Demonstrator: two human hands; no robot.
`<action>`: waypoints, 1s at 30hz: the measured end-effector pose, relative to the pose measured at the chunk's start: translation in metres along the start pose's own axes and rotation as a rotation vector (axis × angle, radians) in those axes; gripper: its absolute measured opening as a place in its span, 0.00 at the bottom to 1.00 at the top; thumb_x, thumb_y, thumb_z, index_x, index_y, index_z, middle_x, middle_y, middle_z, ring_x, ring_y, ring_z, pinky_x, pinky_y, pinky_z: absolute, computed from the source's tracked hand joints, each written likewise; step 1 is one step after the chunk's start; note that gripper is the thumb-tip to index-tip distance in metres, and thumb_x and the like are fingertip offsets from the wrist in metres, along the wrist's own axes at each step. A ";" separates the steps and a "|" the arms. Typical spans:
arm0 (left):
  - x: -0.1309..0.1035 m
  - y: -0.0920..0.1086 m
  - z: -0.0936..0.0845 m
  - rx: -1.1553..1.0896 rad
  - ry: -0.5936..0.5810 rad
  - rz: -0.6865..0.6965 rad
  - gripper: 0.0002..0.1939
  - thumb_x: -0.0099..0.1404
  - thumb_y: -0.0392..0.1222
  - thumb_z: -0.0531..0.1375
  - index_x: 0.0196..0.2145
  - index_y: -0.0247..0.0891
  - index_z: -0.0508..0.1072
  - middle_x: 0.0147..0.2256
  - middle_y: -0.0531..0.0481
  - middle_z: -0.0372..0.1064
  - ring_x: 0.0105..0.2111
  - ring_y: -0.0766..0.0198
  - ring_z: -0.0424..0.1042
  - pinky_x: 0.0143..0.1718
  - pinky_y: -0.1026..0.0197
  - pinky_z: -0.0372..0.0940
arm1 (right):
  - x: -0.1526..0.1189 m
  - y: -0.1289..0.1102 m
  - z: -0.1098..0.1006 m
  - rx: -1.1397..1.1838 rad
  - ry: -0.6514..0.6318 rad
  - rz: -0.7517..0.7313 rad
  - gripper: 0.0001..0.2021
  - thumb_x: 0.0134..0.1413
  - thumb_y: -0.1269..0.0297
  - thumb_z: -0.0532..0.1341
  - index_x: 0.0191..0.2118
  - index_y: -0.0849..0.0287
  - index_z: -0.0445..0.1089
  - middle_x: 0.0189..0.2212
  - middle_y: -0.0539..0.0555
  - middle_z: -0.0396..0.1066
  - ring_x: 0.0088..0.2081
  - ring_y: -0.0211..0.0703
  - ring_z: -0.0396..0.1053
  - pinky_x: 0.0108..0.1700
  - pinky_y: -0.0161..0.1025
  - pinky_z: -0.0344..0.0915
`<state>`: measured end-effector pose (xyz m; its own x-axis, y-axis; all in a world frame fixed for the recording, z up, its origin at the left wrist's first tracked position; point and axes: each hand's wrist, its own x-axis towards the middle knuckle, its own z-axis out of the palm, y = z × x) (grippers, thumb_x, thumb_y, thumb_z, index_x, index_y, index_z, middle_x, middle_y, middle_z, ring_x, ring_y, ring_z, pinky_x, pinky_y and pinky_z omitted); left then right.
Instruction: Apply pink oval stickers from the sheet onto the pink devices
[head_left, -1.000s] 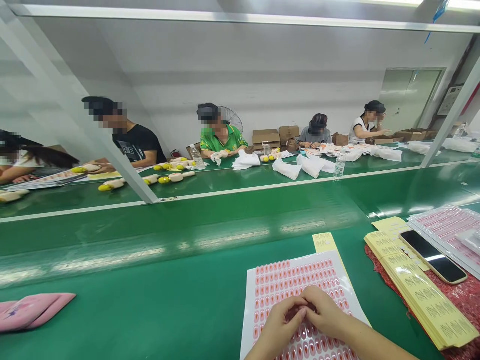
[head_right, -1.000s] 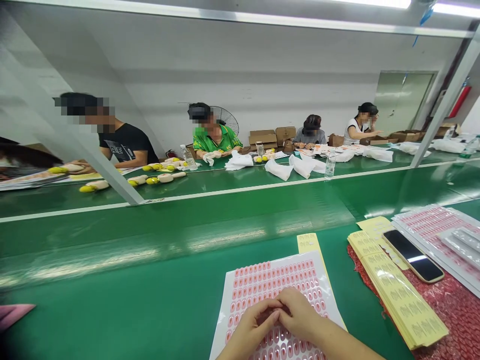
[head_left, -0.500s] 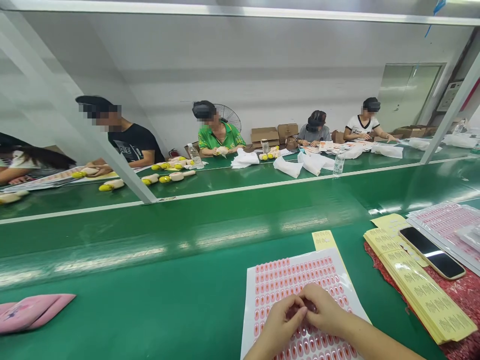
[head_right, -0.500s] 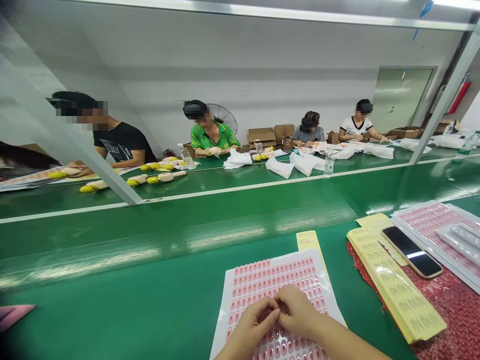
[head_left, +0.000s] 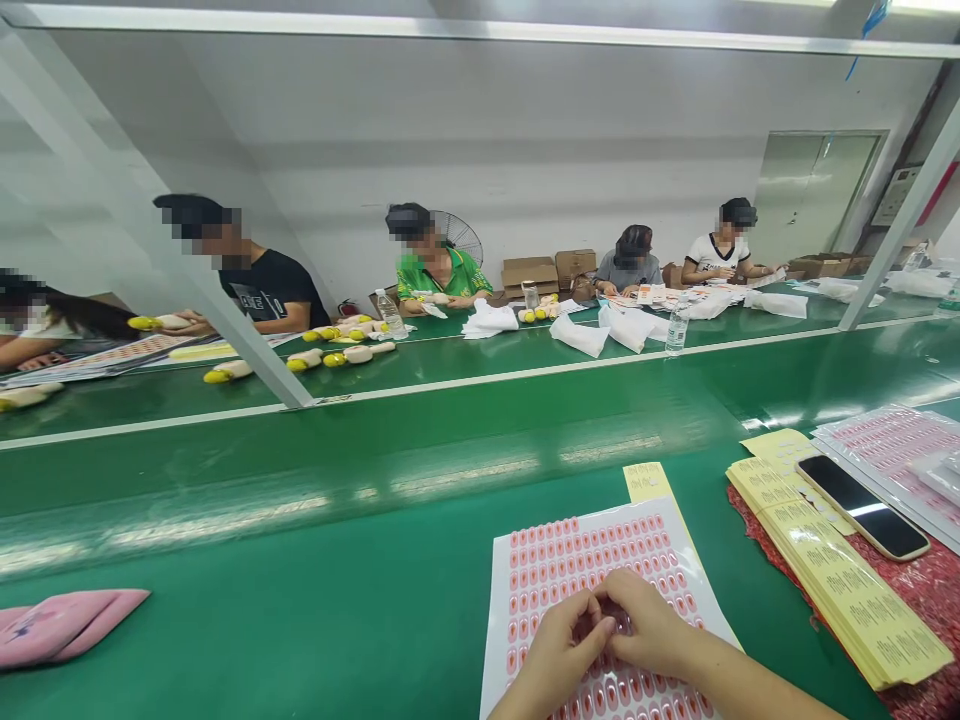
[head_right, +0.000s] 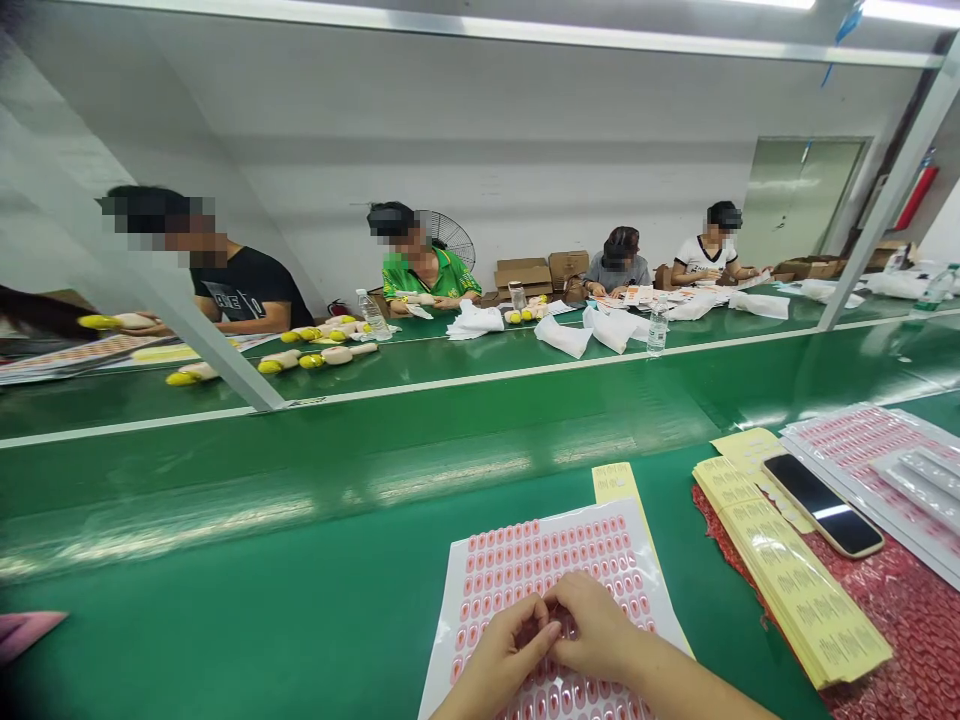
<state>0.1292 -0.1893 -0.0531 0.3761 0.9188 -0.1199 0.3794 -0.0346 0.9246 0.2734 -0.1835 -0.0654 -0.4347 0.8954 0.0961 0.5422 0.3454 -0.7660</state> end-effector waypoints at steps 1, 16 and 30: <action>0.000 0.000 0.000 0.000 0.000 -0.002 0.09 0.54 0.43 0.53 0.20 0.39 0.57 0.20 0.57 0.56 0.22 0.68 0.54 0.24 0.65 0.50 | 0.000 0.000 0.000 -0.001 -0.005 0.001 0.09 0.36 0.72 0.55 0.30 0.59 0.64 0.29 0.51 0.65 0.32 0.41 0.61 0.35 0.36 0.56; -0.002 0.003 -0.001 0.036 0.009 0.012 0.09 0.54 0.43 0.52 0.20 0.39 0.58 0.21 0.56 0.58 0.23 0.67 0.56 0.25 0.65 0.52 | 0.000 0.000 -0.001 0.020 0.007 -0.001 0.08 0.36 0.72 0.55 0.29 0.60 0.64 0.29 0.51 0.64 0.32 0.41 0.60 0.34 0.36 0.55; 0.000 0.002 0.000 0.068 -0.008 0.059 0.05 0.53 0.38 0.53 0.24 0.37 0.68 0.27 0.51 0.69 0.27 0.64 0.64 0.29 0.65 0.58 | -0.001 -0.001 -0.002 0.033 0.000 0.005 0.08 0.35 0.74 0.54 0.28 0.59 0.61 0.28 0.51 0.64 0.31 0.40 0.60 0.33 0.35 0.55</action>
<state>0.1299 -0.1890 -0.0509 0.4062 0.9112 -0.0687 0.4124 -0.1157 0.9036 0.2749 -0.1838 -0.0631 -0.4318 0.8972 0.0921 0.5202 0.3312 -0.7872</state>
